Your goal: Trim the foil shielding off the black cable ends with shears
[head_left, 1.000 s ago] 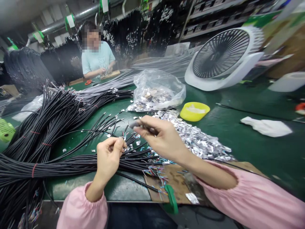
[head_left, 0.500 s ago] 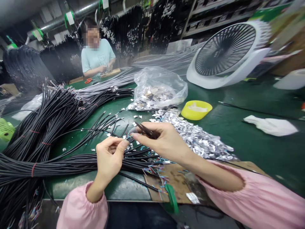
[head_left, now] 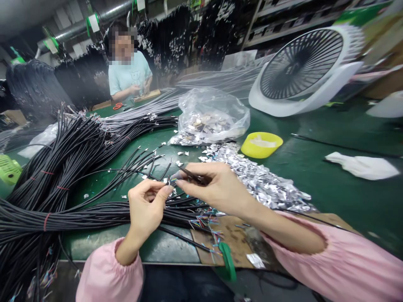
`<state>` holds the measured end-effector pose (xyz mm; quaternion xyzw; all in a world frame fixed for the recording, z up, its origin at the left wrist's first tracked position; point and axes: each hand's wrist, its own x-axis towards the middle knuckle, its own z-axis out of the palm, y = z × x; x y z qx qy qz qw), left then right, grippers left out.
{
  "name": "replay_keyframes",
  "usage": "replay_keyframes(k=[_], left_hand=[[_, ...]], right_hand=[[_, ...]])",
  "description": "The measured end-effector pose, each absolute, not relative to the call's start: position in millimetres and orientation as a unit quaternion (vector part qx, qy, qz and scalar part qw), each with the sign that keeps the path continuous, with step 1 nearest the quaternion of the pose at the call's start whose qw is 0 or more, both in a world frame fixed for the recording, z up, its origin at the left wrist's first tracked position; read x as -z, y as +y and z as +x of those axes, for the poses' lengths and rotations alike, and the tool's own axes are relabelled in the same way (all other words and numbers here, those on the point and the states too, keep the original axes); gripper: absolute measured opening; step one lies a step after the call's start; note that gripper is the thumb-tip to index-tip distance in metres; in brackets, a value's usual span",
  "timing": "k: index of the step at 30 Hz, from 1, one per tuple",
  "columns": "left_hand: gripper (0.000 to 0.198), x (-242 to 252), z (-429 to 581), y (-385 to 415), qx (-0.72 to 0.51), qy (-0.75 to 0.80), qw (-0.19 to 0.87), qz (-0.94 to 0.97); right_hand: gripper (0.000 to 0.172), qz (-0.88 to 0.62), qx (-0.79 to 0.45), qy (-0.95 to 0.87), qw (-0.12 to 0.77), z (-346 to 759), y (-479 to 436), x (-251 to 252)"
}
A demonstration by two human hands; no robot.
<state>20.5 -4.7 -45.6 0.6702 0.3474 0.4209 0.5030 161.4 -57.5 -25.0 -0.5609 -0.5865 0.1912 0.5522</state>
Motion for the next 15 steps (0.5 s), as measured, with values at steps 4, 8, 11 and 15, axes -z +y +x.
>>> replay_keyframes(k=[4,8,11,15], left_hand=[[0.016,45.3,20.2,-5.1,-0.423,0.345,0.511,0.664],[0.014,46.0,19.6,-5.3,-0.425,0.345,0.501,0.671],[0.013,47.2,19.5,-5.0,-0.425,0.342,0.499,0.674],[0.012,48.4,19.8,-4.4,-0.432,0.333,0.507,0.667]], right_hand=[[0.015,-0.565,-0.183,-0.576,0.562,160.7,-58.4,23.8],[0.016,-0.565,-0.19,-0.564,0.571,159.9,-58.3,24.0],[0.017,-0.562,-0.196,-0.567,0.569,160.1,-57.9,24.8],[0.016,-0.556,-0.191,-0.576,0.568,160.6,-57.9,24.6]])
